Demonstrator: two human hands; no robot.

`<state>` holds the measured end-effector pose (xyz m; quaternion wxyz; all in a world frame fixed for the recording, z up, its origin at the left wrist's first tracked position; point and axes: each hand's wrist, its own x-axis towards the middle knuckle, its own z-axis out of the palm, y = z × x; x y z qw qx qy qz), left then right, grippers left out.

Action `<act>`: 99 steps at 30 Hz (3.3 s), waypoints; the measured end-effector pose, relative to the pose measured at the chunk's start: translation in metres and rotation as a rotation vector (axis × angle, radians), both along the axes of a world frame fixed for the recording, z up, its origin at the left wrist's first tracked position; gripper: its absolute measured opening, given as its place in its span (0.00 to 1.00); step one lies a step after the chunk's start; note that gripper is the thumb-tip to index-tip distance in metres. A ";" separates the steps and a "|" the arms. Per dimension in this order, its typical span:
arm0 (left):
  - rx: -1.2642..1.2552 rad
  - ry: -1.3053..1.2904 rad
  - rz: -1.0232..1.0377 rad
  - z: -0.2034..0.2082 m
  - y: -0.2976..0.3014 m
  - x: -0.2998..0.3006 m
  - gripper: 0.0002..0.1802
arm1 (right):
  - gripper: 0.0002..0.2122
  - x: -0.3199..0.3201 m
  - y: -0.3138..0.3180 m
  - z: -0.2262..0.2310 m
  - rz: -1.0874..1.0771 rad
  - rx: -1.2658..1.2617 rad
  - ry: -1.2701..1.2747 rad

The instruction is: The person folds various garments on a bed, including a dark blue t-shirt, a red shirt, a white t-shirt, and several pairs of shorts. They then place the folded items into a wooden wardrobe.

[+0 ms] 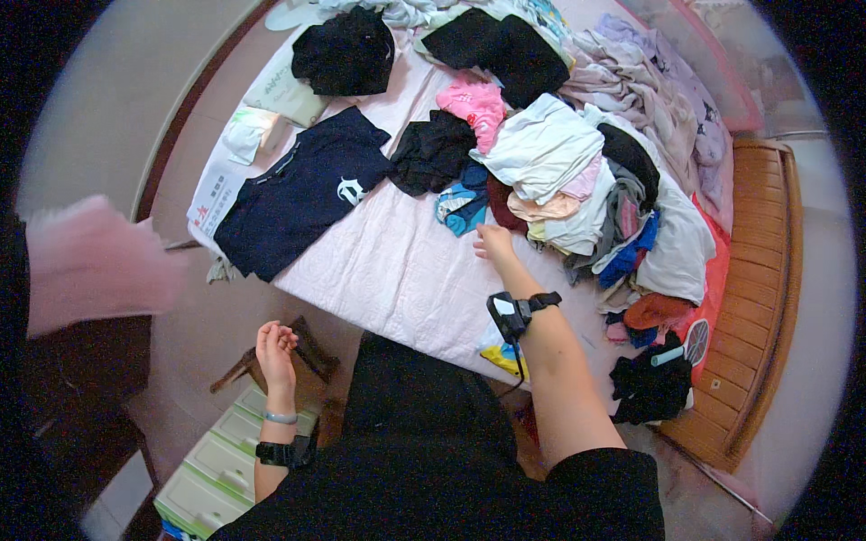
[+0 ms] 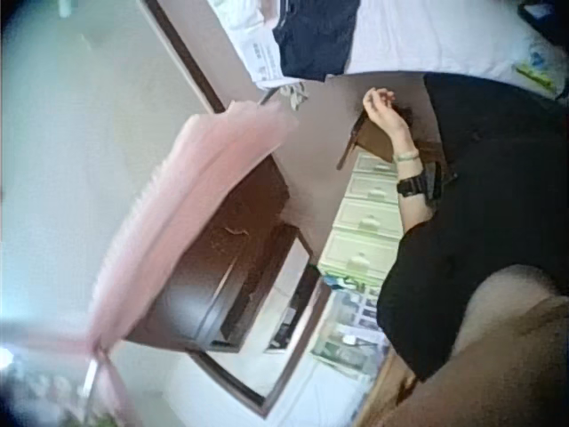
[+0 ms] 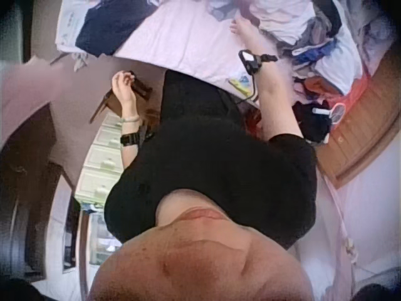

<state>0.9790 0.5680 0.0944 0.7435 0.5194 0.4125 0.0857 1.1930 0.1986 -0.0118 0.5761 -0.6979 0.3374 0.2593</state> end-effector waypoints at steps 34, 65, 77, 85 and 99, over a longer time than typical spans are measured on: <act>-1.120 -0.307 -0.527 0.008 -0.043 0.171 0.38 | 0.09 -0.090 0.129 0.160 0.953 -0.157 -1.140; 0.198 -0.684 -0.291 0.219 -0.032 -0.130 0.14 | 0.15 -0.182 0.186 0.369 1.348 0.795 -0.424; 1.035 -0.135 0.192 0.244 -0.036 -0.358 0.09 | 0.35 -0.407 0.278 0.343 1.878 0.687 -0.959; 0.956 -0.251 0.520 0.251 -0.071 -0.494 0.08 | 0.14 -0.505 0.310 0.367 2.065 0.675 -0.836; 0.796 -0.413 1.107 0.258 -0.212 -0.596 0.34 | 0.37 -0.652 0.241 0.396 2.128 1.712 -0.458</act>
